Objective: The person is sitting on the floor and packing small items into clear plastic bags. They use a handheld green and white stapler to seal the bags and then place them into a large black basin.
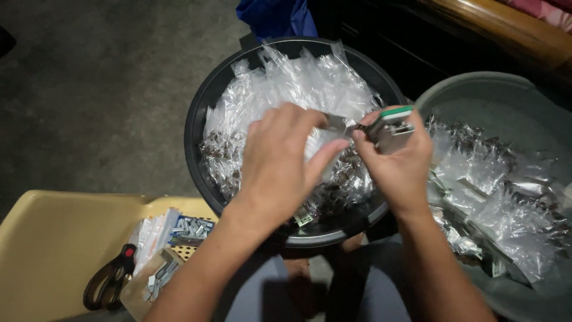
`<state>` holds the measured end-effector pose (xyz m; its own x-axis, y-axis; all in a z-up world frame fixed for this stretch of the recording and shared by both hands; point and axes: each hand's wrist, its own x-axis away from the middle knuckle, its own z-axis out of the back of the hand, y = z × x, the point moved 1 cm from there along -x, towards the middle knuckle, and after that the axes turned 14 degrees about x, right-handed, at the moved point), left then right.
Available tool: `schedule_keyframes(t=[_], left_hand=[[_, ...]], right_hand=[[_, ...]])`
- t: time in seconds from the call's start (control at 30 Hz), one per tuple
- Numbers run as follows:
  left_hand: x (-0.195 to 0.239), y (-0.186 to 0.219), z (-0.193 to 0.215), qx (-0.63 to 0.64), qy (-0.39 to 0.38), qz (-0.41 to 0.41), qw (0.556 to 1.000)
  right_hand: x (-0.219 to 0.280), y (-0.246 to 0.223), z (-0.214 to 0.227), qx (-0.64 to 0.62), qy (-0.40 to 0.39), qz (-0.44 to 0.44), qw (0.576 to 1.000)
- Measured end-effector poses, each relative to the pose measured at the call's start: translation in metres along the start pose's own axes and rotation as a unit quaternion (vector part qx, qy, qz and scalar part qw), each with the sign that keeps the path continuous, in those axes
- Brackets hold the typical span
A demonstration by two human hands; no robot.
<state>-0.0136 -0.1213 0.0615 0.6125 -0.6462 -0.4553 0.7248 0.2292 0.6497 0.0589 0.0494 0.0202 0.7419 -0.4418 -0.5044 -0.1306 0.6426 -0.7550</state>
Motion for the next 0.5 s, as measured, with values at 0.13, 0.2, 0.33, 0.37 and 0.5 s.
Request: schedule_keyframes(t=[0.13,0.2,0.33,0.37,0.5], left_hand=[[-0.004,-0.011,-0.001,0.113,0.070,0.017,0.991],[-0.007,-0.012,-0.005,0.186,0.061,0.027,0.980],[-0.008,-0.016,-0.015,0.361,0.025,-0.073,0.929],[-0.006,-0.018,-0.019,0.353,0.026,-0.128,0.926],[0.000,-0.027,-0.028,0.365,-0.010,-0.052,0.930]], right_hand=[[-0.003,-0.007,0.016,0.025,-0.046,0.010,0.999],[-0.002,-0.011,0.019,0.026,-0.055,0.017,0.998],[-0.004,-0.013,0.021,-0.081,-0.083,-0.067,0.991],[-0.004,-0.013,0.021,-0.141,-0.086,-0.125,0.978],[-0.008,0.001,0.023,-0.166,-0.100,-0.112,0.975]])
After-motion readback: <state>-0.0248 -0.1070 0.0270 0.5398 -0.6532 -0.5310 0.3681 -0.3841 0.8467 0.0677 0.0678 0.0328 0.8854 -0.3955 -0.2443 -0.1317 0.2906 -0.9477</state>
